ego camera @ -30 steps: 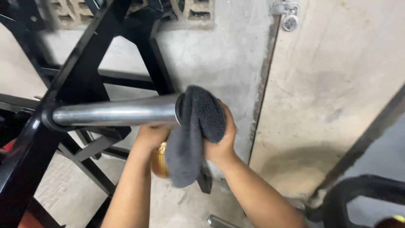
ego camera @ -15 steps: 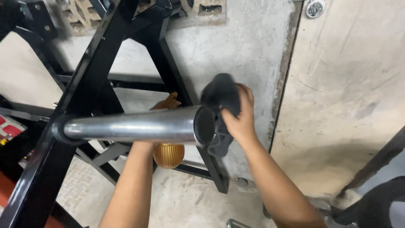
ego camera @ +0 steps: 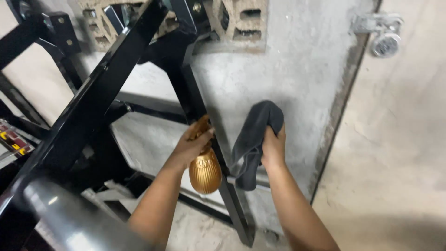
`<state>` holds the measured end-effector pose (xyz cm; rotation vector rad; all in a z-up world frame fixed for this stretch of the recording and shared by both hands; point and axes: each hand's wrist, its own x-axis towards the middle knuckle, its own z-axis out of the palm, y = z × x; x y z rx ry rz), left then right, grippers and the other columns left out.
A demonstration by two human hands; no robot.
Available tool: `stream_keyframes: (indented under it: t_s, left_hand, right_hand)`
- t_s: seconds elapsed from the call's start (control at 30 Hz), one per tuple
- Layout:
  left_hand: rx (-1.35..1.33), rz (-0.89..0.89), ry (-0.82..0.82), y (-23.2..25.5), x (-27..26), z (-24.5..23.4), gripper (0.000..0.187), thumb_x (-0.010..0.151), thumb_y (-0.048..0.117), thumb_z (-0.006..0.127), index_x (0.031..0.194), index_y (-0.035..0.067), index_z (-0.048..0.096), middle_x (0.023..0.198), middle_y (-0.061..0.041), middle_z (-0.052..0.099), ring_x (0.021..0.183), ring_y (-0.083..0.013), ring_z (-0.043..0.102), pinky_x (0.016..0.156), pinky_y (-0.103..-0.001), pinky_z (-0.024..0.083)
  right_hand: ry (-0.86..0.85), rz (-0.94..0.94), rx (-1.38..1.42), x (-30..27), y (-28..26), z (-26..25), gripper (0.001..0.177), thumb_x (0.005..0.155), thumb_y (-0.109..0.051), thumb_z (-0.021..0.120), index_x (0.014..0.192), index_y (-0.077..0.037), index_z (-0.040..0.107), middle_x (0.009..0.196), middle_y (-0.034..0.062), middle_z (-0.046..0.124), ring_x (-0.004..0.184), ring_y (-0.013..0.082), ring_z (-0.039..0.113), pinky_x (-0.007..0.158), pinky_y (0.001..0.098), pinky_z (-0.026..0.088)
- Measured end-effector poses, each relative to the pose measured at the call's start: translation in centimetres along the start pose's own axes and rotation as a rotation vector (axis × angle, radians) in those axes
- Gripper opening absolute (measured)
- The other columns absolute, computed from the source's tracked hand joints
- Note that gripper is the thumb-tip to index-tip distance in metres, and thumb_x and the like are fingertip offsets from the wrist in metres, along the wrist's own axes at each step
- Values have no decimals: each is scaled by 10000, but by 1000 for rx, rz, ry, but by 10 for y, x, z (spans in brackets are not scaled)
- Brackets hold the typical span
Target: Cleaning gym equipment by spraying and wiping the frame and seat.
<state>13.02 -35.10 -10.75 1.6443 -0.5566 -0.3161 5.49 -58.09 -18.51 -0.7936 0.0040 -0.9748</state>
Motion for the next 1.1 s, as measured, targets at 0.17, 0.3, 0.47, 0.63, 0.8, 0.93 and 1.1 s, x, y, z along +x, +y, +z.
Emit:
stream_keyframes:
  t_s: [0.17,0.3,0.47,0.63,0.8,0.93,1.1]
  left_hand:
    - [-124,17,72,-20,62,-20,642,883,256,688,1475,140,469,1285,-94,619,1060,-195,672,785,-442,625]
    - [-9,53,196,-27,107,-57,487,923,206,693,1332,-51,631,1055,-172,734,975,-262,714,758,-430,578]
    - [223,211,354,10,137,-60,428,822,138,776,1220,10,683,1003,-57,752,909,-181,710,800,-345,566]
    - [0,128,473,63,159,-57,334,839,167,720,1152,52,697,909,-62,722,773,-155,730,652,-340,579]
    - [273,99,503,77,163,-52,306,861,238,758,1025,-18,728,832,-101,775,710,-167,745,652,-315,599]
    - [507,128,535,79,157,-48,354,856,302,723,1009,-15,751,788,-115,779,673,-189,747,669,-319,577]
    - [818,302,603,22,186,-87,638,831,388,863,1155,-69,557,998,-262,718,970,-361,677,802,-369,522]
  right_hand:
    - [97,106,-81,33,47,-13,551,920,44,457,1446,-117,450,1228,88,637,1035,219,675,851,373,598]
    - [70,202,-93,34,100,-13,554,897,59,445,1422,-117,463,1183,109,632,975,243,673,807,401,599]
    - [-101,195,51,26,169,-25,512,920,69,445,1411,-71,490,1166,127,645,978,249,683,817,398,608]
    - [4,439,29,28,188,-13,559,888,69,452,1410,-126,486,1160,98,678,979,237,703,808,382,608]
    - [-74,485,-146,42,198,-2,579,916,49,467,1467,-127,458,1241,134,645,1025,269,675,827,388,570]
    - [-174,384,-154,79,215,36,589,917,22,494,1483,-132,438,1297,105,628,1096,245,660,890,362,556]
    - [-406,-87,-224,126,211,118,538,984,-79,582,1499,-8,443,1339,151,629,1196,267,631,1026,367,520]
